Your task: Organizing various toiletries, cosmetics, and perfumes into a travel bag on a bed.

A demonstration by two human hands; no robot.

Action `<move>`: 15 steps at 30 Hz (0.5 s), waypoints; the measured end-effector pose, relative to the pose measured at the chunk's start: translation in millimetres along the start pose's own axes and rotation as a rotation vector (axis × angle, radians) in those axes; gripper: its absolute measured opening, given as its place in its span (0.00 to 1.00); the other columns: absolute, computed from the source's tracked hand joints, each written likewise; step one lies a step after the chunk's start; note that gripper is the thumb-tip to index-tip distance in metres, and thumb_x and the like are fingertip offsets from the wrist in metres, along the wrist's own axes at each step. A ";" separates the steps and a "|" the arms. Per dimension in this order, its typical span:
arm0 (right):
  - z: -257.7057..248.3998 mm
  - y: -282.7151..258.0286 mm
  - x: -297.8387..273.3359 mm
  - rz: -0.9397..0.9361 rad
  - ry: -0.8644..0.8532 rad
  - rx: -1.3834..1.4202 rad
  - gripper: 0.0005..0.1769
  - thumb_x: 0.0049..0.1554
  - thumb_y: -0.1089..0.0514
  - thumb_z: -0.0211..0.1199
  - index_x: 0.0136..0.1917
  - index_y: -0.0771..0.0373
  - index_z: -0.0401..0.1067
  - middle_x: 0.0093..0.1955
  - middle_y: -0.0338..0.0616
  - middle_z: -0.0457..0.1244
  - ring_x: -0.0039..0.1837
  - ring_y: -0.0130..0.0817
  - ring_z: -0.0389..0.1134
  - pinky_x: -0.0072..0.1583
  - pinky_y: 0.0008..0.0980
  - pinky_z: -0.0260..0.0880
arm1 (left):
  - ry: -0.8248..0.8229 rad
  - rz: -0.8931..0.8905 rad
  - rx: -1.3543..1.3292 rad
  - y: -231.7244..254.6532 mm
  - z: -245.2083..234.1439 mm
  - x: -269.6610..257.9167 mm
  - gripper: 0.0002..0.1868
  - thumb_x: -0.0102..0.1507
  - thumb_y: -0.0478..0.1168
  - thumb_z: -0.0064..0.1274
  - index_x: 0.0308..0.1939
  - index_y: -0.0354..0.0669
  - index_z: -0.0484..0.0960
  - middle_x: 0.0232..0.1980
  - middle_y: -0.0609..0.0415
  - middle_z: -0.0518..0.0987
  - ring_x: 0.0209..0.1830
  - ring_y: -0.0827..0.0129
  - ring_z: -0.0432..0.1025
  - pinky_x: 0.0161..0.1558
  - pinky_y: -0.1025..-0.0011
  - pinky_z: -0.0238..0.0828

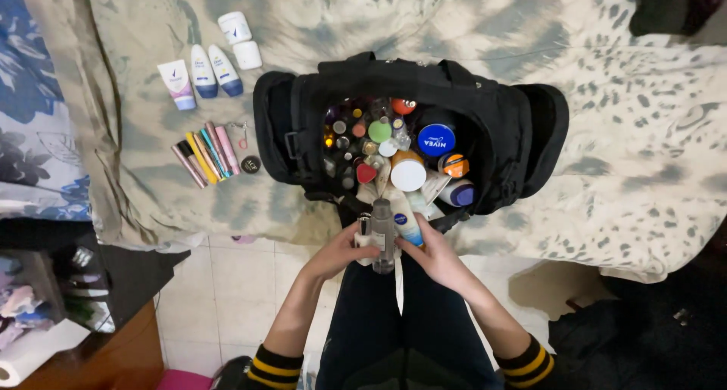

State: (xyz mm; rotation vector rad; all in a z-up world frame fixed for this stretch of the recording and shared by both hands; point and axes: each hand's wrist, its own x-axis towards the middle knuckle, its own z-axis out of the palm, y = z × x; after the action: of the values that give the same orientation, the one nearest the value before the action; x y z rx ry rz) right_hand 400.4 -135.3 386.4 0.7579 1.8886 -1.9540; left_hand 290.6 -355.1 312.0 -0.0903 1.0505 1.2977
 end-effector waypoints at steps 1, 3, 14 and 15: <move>2.9 3.8 -3.5 0.001 -0.005 -0.002 0.26 0.61 0.61 0.63 0.70 0.66 0.62 0.57 0.47 0.69 0.57 0.33 0.70 0.58 0.30 0.70 | 0.004 0.002 -0.004 -2.5 0.2 -3.2 0.32 0.59 0.35 0.65 0.67 0.40 0.72 0.56 0.58 0.80 0.54 0.76 0.73 0.57 0.73 0.71; 6.4 11.3 -4.1 -0.302 0.071 -0.227 0.30 0.59 0.63 0.67 0.71 0.69 0.61 0.68 0.55 0.59 0.70 0.38 0.61 0.67 0.36 0.62 | -0.016 0.019 0.003 -3.6 -2.5 -4.4 0.32 0.60 0.34 0.64 0.68 0.40 0.72 0.58 0.58 0.80 0.55 0.76 0.73 0.58 0.73 0.70; 4.6 70.2 18.4 0.122 0.141 0.360 0.21 0.65 0.60 0.53 0.71 0.65 0.65 0.55 0.43 0.65 0.53 0.29 0.65 0.56 0.27 0.66 | 0.055 0.088 -0.270 -38.8 -13.7 0.7 0.32 0.64 0.33 0.57 0.72 0.42 0.66 0.60 0.56 0.78 0.58 0.72 0.73 0.60 0.68 0.70; -0.6 55.7 26.0 0.118 0.281 0.356 0.20 0.65 0.59 0.51 0.68 0.65 0.68 0.54 0.41 0.67 0.52 0.28 0.67 0.56 0.27 0.67 | 0.076 0.115 -0.319 -43.2 -16.9 1.4 0.31 0.66 0.33 0.55 0.72 0.41 0.65 0.60 0.55 0.78 0.58 0.70 0.74 0.61 0.67 0.70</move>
State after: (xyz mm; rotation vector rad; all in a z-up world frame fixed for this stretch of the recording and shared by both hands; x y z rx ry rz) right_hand 411.2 -135.4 325.8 1.2743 1.6041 -2.2310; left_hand 315.7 -378.4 280.7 -0.3259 0.9152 1.5699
